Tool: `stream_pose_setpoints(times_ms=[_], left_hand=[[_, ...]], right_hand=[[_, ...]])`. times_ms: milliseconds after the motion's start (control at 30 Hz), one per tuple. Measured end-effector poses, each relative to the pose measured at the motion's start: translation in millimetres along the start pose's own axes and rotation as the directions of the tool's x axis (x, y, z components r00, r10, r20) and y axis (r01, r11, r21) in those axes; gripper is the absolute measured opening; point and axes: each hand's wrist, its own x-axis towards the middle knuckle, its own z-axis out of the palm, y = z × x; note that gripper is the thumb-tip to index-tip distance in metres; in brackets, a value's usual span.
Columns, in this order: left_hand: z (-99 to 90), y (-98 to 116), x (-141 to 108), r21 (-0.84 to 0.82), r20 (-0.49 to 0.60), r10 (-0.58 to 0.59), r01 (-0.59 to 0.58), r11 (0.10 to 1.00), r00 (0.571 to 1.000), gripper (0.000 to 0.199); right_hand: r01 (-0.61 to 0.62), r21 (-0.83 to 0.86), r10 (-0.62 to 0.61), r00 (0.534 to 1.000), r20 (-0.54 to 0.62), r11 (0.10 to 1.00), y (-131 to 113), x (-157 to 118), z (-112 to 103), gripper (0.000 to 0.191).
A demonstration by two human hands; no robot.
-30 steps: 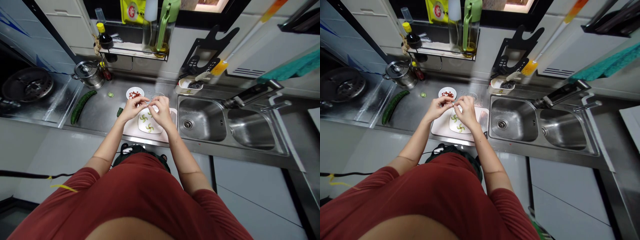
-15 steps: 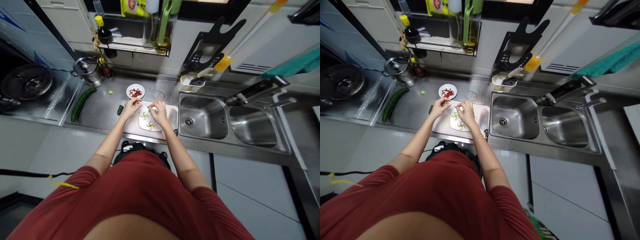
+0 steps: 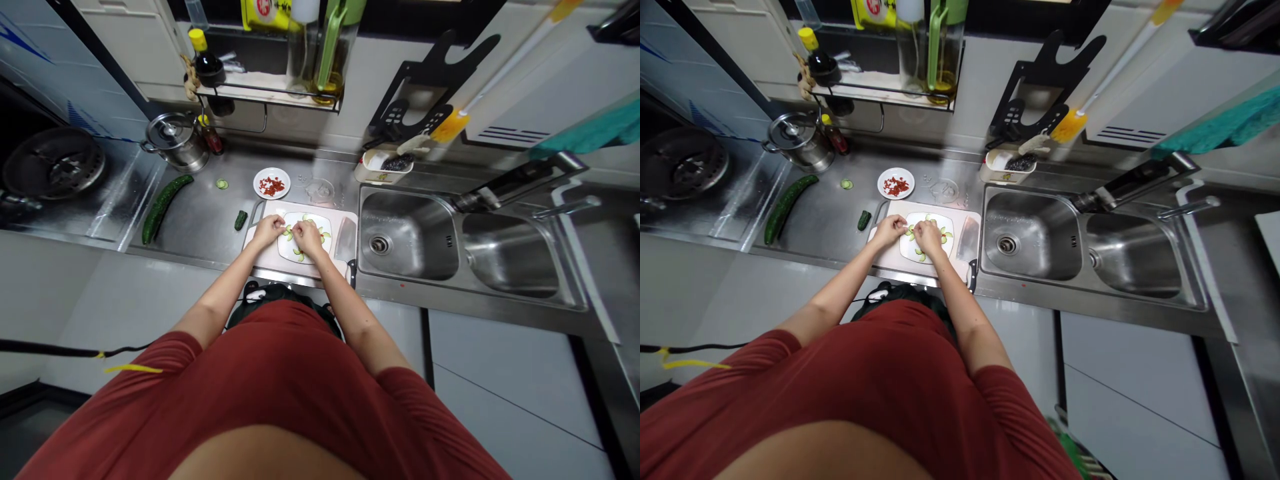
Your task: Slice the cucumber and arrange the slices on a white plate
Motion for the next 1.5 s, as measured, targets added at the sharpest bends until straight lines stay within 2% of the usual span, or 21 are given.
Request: stream_pose_setpoints(times_ms=[233,633,1167,1500], left_hand=[[0.6,6.4,-1.6,0.106,-0.021,-0.024,0.026,0.994,0.999,0.023],[7.9,4.2,1.0,0.136,-0.035,-0.032,0.037,0.99,0.999,0.023],[9.9,8.4,4.0,0.166,-0.021,-0.068,0.07,0.984,0.997,0.025],[8.6,6.7,4.2,0.127,-0.031,-0.095,0.098,0.987,0.995,0.028]], right_hand=[[-0.032,-0.122,0.041,0.997,0.071,0.992,-4.9,-1.0,4.5,0.022],[-0.051,-0.154,0.068,0.992,0.105,0.987,-8.7,-0.7,6.7,0.022],[-0.054,-0.169,0.071,0.993,0.095,0.984,-8.7,1.2,8.2,0.021],[-0.077,-0.146,0.085,0.995,0.048,0.986,-3.3,-2.6,0.4,0.016]])
